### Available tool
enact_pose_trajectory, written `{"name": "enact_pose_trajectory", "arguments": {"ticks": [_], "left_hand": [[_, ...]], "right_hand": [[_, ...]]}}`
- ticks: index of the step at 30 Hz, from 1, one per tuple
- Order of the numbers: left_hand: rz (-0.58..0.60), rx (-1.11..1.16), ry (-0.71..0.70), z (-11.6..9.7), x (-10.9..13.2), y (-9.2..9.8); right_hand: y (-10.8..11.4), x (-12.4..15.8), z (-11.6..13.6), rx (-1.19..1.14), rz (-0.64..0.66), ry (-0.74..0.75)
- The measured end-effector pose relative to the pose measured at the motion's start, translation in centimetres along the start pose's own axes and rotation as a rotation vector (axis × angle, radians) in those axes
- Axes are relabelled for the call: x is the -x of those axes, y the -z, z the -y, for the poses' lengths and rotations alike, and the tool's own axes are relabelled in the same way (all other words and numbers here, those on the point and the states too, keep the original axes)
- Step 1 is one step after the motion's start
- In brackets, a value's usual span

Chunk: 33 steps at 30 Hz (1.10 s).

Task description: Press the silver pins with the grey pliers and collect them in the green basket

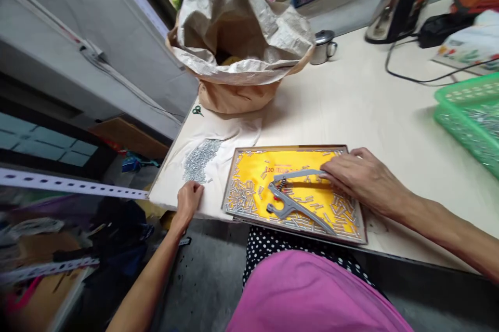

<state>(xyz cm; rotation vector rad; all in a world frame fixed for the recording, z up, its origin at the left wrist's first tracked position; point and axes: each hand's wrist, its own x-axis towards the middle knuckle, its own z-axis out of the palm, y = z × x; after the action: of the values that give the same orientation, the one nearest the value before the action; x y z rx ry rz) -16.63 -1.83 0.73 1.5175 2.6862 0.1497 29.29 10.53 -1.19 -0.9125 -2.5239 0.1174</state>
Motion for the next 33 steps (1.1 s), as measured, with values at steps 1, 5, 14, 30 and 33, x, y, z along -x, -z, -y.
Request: {"name": "enact_pose_trajectory", "arguments": {"ticks": [1, 5, 14, 30, 33], "left_hand": [[-0.012, 0.042, -0.01, -0.3, 0.2, 0.2], [0.095, 0.492, 0.02, -3.7, 2.0, 0.9], [0.511, 1.104, -0.02, -15.0, 7.7, -1.1], [0.413, 0.603, -0.369, -15.5, 6.6, -3.0], [0.516, 0.643, -0.316, -15.4, 6.7, -3.3]], "right_hand": [[0.3, -0.3, 0.1, 0.006, 0.03, 0.049], [0.9, -1.4, 0.3, 0.088, 0.027, 0.11], [2.4, -2.9, 0.8, 0.16, 0.061, 0.16], [2.0, -2.6, 0.5, 0.181, -0.004, 0.193], [1.9, -2.5, 0.8, 0.191, -0.007, 0.179]]}}
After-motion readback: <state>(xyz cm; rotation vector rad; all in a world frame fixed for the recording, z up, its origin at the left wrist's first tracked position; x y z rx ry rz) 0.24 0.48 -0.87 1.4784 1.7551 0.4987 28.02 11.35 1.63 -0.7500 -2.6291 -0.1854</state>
